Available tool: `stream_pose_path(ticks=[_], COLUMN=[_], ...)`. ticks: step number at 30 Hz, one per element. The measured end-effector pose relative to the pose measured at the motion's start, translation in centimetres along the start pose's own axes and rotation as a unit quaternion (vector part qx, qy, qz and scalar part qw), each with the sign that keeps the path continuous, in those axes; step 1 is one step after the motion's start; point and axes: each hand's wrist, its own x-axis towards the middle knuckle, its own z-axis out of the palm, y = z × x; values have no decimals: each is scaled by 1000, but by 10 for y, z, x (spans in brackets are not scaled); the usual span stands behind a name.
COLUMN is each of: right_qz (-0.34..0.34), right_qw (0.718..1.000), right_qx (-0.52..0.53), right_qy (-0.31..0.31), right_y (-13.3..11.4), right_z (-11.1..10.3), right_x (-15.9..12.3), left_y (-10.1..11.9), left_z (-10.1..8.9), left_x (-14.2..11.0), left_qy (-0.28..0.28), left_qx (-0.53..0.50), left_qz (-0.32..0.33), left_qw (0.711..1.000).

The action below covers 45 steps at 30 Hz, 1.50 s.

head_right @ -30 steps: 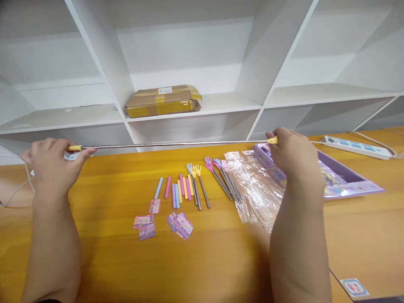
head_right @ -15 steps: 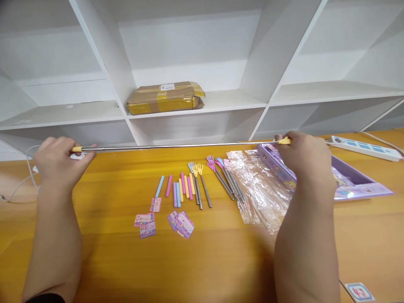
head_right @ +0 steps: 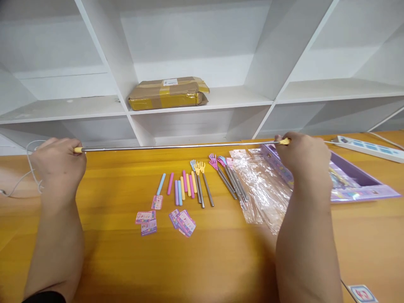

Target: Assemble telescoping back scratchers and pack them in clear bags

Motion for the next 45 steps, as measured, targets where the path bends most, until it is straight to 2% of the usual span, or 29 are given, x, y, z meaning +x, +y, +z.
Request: stream_pose_path(ticks=[3, 5, 8, 10, 13, 15, 18, 23, 27, 30, 35, 40, 45], right_qz=[-26, -73, -128, -230, -333, -362, -383, -376, -380, -404, -433, -441, -444], right_qw=[1000, 997, 992, 970, 936, 924, 915, 918, 920, 908, 887, 876, 870], right_qx=[-6, 0, 19, 39, 39, 38, 35, 29, 61, 103, 163, 191, 201], right_qy=[-2, -6, -15, -74, -110, -117, -120, -119, -75, -45, 2, 49, 69], right_y=[-17, -46, -113, -154, -188, -190, -181, -175, -174, -170, -164, -162, -161], right_z=[-2, -4, -5, -1, 7, 13, 19, 16, 6, 2, 9, 16, 15], right_x=[-6, -27, -89, -138, -188, -197, -190, -179, -177, -176, -177, -176, -176], left_y=[13, 36, 84, 112, 130, 129, 123, 122, 122, 121, 121, 120, 120], left_z=[0, 1, 2, 3, 4, 6, 12, 15, 11, 7, 2, -3, -4], left_x=[-2, -9, -27, -41, -57, -62, -66, -73, -77, -78, -79, -78, -78], left_qy=[-30, -66, -120, -157, -198, -209, -202, -142, -103, -80, -52, -49, -34], left_qx=[29, 34, 17, -10, -23, -24, -36, -67, -95, -112, -107, -95, -117], left_qz=[3, 13, 10, 50, 102, 122, 149, 166, 171, 183, 201, 207, 229], left_qw=[999, 997, 993, 986, 975, 970, 967, 973, 975, 973, 972, 973, 966])
